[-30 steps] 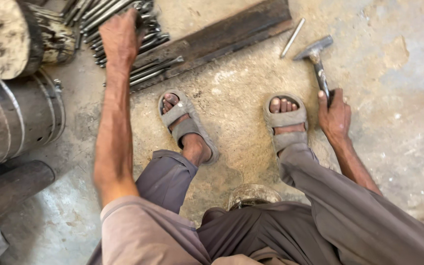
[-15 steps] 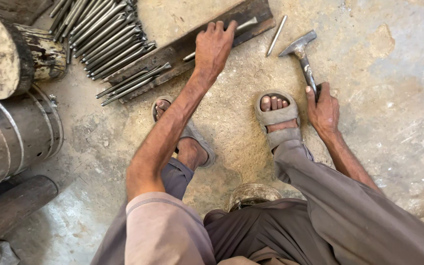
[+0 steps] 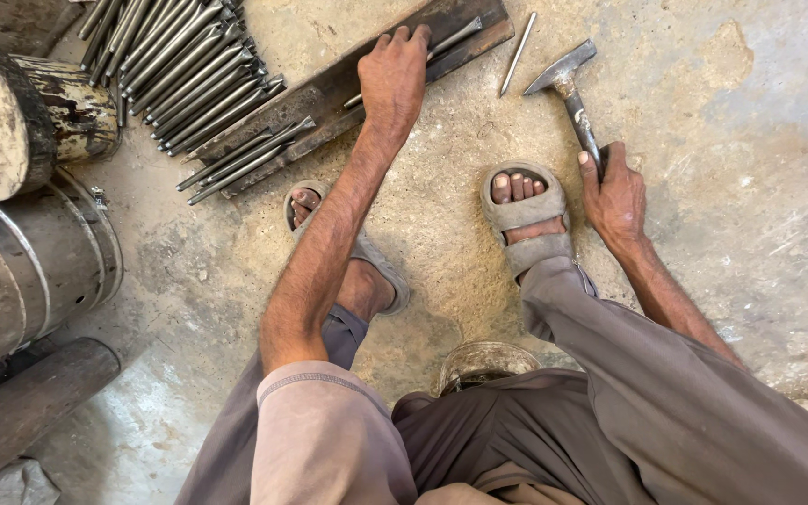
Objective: The person repeatedly places metal rods on a wooden block and strikes them with a hammer to shape the ends. The person picks up each rod, positions it, hammers it, and sets it aside, continuing the cycle throughout the clip.
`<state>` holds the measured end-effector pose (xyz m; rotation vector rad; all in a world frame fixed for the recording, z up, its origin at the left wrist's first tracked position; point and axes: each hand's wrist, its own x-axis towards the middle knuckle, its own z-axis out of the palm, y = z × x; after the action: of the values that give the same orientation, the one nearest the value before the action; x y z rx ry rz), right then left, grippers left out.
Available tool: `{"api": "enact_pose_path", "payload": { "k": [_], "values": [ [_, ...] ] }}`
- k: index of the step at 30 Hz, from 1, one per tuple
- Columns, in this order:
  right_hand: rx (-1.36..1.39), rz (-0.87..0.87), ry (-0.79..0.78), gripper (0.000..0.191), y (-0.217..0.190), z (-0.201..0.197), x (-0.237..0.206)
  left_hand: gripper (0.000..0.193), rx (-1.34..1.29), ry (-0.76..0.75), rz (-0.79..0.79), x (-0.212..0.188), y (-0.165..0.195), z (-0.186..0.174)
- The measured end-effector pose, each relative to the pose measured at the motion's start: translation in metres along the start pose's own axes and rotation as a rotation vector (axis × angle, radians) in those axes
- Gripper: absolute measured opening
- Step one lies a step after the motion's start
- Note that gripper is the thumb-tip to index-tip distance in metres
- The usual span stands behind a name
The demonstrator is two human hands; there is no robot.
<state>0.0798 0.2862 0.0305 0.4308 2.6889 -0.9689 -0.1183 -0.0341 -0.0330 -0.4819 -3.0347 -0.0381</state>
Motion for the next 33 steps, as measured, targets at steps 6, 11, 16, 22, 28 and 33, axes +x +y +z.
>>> {"api": "enact_pose_path", "payload": {
  "k": [6,11,16,22,28,33],
  "values": [
    [0.009,-0.001,-0.012,0.032,0.002,0.002,0.0,0.033,0.065,0.052,0.029,0.002,0.002,0.0],
    [-0.001,-0.033,0.02,0.032,0.002,0.002,-0.001,0.03,0.039,0.074,0.077,-0.009,0.001,-0.003],
    [0.003,0.001,-0.002,0.032,0.001,0.003,0.0,0.033,0.045,0.107,0.18,-0.012,-0.006,0.001],
    [-0.008,-0.031,0.011,0.033,0.003,0.003,0.0,0.035,0.004,0.132,0.224,-0.016,-0.012,0.002],
    [0.008,-0.07,0.03,0.032,0.001,0.002,-0.002,0.034,0.023,0.157,0.216,-0.018,-0.013,-0.004],
    [0.009,0.012,-0.012,0.032,-0.002,0.002,-0.002,0.038,0.029,0.222,0.236,-0.018,-0.014,0.001]
  ]
}}
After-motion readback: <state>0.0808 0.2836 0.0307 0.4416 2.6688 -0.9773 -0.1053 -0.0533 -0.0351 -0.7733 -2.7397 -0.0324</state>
